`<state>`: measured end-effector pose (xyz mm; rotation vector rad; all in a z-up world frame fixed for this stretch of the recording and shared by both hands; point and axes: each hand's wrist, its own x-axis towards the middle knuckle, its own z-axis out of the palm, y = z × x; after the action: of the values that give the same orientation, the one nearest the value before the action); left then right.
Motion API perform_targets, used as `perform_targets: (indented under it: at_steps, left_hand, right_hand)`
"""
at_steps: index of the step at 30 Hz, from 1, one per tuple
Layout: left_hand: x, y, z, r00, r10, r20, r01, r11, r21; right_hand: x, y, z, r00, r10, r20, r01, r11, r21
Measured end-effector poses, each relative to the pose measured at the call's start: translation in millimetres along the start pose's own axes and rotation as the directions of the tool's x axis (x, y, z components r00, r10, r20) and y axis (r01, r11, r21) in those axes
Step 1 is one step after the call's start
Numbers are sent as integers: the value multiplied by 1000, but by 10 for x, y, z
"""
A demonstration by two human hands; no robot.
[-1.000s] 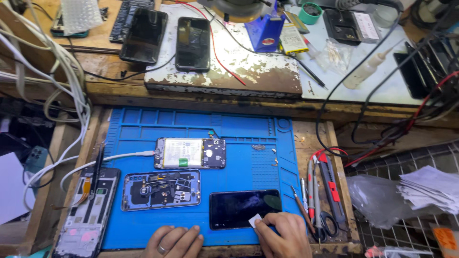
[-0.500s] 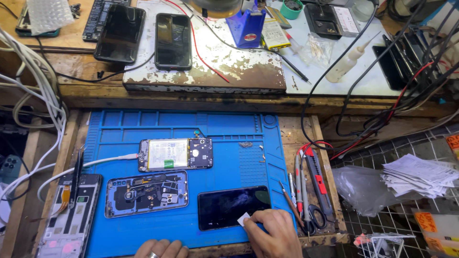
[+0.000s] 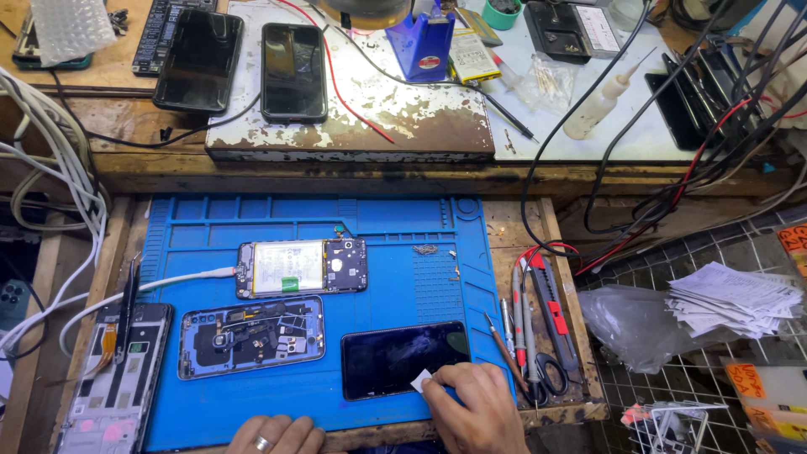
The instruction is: The person manipulates internal smartphone components on a workbench. They handle a mobile screen, disconnect ribbon cables, and use a cloth to wipe the surface of a mobile device.
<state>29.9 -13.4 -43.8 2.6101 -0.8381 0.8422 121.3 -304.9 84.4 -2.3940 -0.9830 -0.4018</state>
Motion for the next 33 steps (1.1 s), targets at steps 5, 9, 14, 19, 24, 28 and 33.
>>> perform_targets:
  at_steps: [5,9,14,19,24,28,33]
  left_hand:
    - [282,-51,-229,1000,15,2,-15,1000,-12]
    - [521,-55,-410,997,-56,50,57,998,-27]
    - [842,-112,-527,987,-111,115,124,986,-110]
    - [934,-155,-661,976,-133,173,168,964,-208]
    - [1161,-211,-805,894,-265,361,406,820,-404]
    - [1486,-233,-773,896,-346,277,424,853,-304]
    - [1756,-293,-649,889,-280,364,382,890,-250]
  right_hand:
    - [77,-19,-27,999,-49,-18,49,999,-19]
    - [163,-17,-30,998,-37,-45,36,999,-23]
    - [297,22,-26,995,-34,-97,33,999,-16]
    - [269,16,6,994,-6,-107,4,1000,-13]
    - [286,-23,-6,977,175,-119,-169,984,61]
    - [406,5,11,962,246,-116,-246,969,14]
    - [479,47,79,975,222,7,-222,974,-53]
